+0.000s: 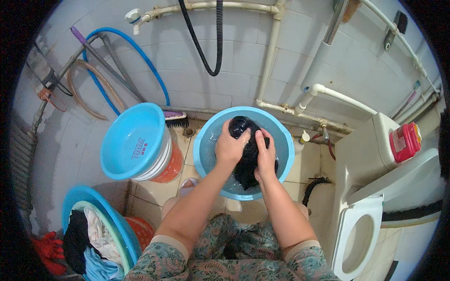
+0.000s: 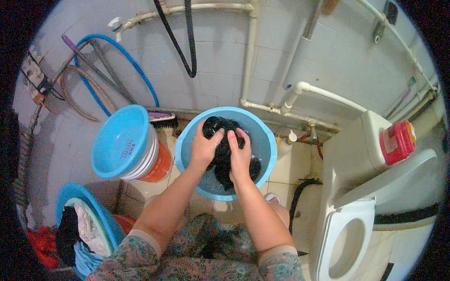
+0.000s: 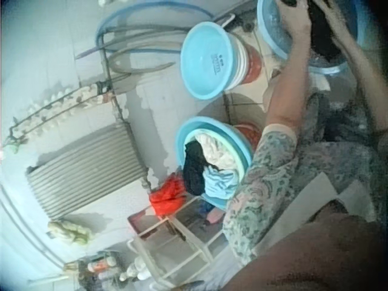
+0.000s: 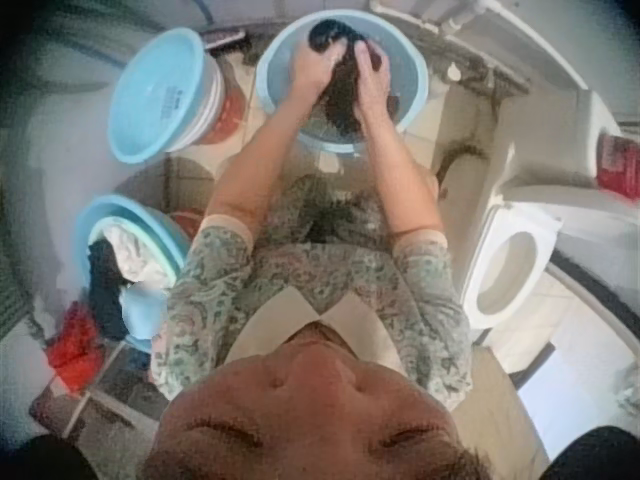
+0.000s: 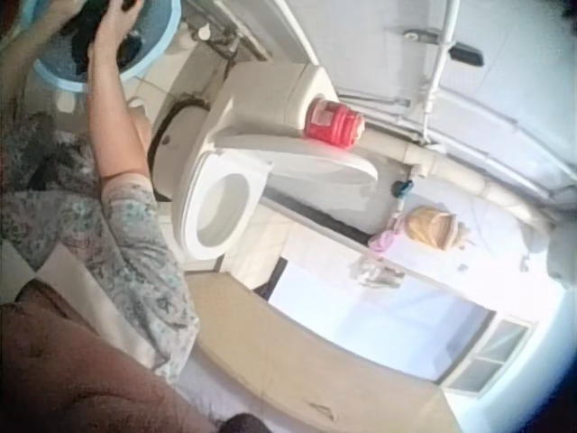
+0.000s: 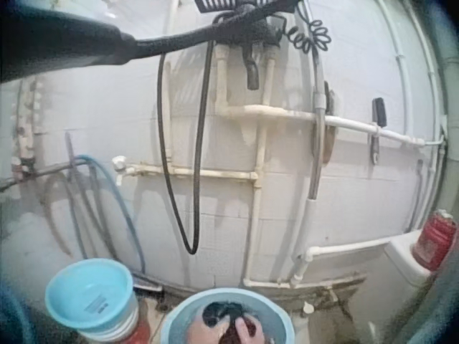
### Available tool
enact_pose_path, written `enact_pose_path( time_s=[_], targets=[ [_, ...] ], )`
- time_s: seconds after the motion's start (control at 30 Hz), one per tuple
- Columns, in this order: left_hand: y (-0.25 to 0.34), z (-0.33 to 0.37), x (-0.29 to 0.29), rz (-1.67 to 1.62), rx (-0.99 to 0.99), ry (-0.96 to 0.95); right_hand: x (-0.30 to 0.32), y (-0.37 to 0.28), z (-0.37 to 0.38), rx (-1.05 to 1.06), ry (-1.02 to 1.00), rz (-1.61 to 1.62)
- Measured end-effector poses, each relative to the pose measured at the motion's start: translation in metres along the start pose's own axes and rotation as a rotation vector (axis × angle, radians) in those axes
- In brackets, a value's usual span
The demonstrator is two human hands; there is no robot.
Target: The person sits on the bathroom floor and washes a black garment by hand in a blue basin filled with water. They repeatedly submerge, scrub, and wring the fabric, then transfer it to a second basin. Finally, they pour the soapy water into the toilet and rinse their hands.
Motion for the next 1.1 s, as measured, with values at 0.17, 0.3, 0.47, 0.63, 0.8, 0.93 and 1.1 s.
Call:
enact_pose_path(
  time_s=[0.17,0.3,0.47,0.63,0.8,0.93,1.1],
  targets=[
    [0.014,-0.017,0.001,0.155,-0.022,0.028,0.001,0.004,0.001,-0.104,-0.013,0.100],
    [0.006,-0.018,0.000,0.236,-0.107,0.056,0.008,0.014,0.014,-0.096,-0.026,-0.001],
    [0.007,-0.002,0.017,0.364,-0.345,-0.039,0.019,0.000,0.030,-0.053,-0.040,-0.392],
    [-0.014,0.018,0.050,0.697,-0.293,-0.086,0.032,-0.003,0.040,0.046,0.113,-0.428],
    [-0.004,-0.009,0.029,0.614,-0.528,-0.520,0.015,-0.017,0.023,0.327,-0.128,-0.496],
    [0.006,-0.004,0.017,0.325,-0.433,-0.445,0.000,-0.027,0.000,0.530,-0.383,-0.580],
    [0.000,0.009,0.031,0.050,-0.253,-0.202,0.028,-0.035,0.015,0.260,-0.624,-0.505]
  ],
)
Point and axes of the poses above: each hand's wrist, its own z-axis towards the middle knuckle, its own x-axis out of the back of the hand, y = z × x, the point moved 2 cm from there along z, towards the middle knuckle, and after that the axes turned 2 degrees about -z, right-handed, at the moved point
